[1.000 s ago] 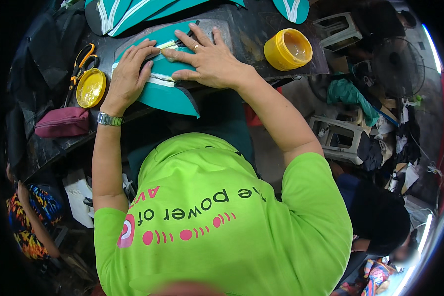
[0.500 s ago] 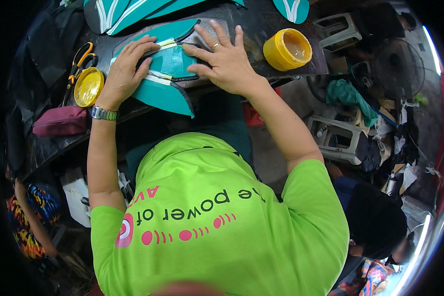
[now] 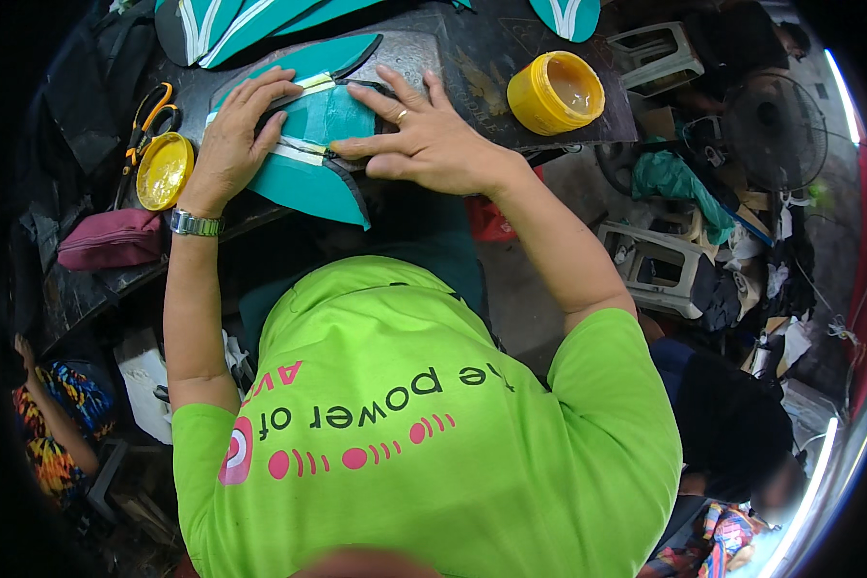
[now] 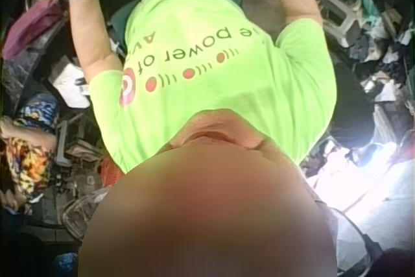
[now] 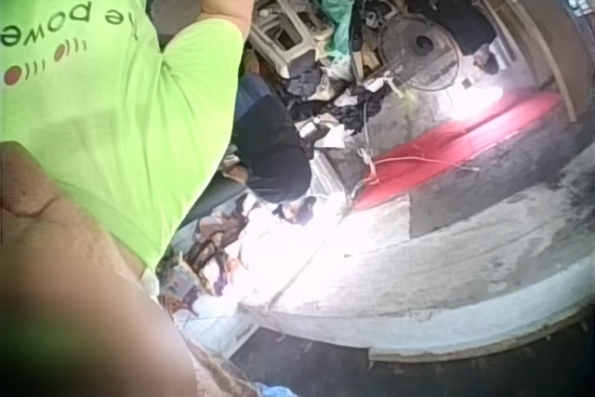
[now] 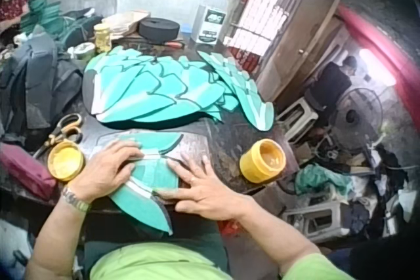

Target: The person repeatedly applies a yellow paste to teal and white leaf-shaped craft pieces and presses them together on a workbench. They handle the pieces one at a time, aligning and smoothing the edges, then stack the assembled units. Near the end, they pour a liquid from a metal can into a small yellow container.

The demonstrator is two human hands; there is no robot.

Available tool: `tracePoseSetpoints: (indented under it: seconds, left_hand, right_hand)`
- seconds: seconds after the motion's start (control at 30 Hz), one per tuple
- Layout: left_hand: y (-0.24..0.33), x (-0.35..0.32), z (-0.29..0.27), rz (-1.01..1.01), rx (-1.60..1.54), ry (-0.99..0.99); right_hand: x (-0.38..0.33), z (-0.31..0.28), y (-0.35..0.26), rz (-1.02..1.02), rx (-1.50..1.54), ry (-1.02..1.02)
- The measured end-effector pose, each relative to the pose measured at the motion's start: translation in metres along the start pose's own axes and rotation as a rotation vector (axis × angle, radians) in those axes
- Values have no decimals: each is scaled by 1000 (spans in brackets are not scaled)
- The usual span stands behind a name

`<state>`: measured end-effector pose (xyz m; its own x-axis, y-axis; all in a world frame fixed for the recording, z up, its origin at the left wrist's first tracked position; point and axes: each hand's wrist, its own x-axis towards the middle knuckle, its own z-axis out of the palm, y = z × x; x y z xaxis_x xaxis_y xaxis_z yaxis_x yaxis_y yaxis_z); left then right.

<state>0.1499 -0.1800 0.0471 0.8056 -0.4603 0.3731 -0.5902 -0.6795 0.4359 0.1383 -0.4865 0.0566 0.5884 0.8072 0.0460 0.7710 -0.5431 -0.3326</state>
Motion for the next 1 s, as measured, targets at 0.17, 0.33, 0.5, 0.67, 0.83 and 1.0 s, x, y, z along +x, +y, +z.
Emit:
tracePoseSetpoints:
  seconds: [0.17,0.33,0.5,0.67,0.83,1.0]
  left_hand:
    - [0,-2,1,9,162,-12]
    - [1,-4,6,-24,265,16]
    - [-3,-3,9,18,258,73]
    - [1,-1,8,11,232,73]
    - [20,-7,11,-40,254,106]
    - [31,-12,18,-84,254,140]
  right_hand:
    - [1,0,23,125,49,238]
    - [2,17,26,171,-208,169]
    - [-12,13,10,135,-176,87]
    - [-17,12,-12,143,-80,80]
    - [-8,-11,5,102,462,250]
    - [22,-12,27,357,397,457]
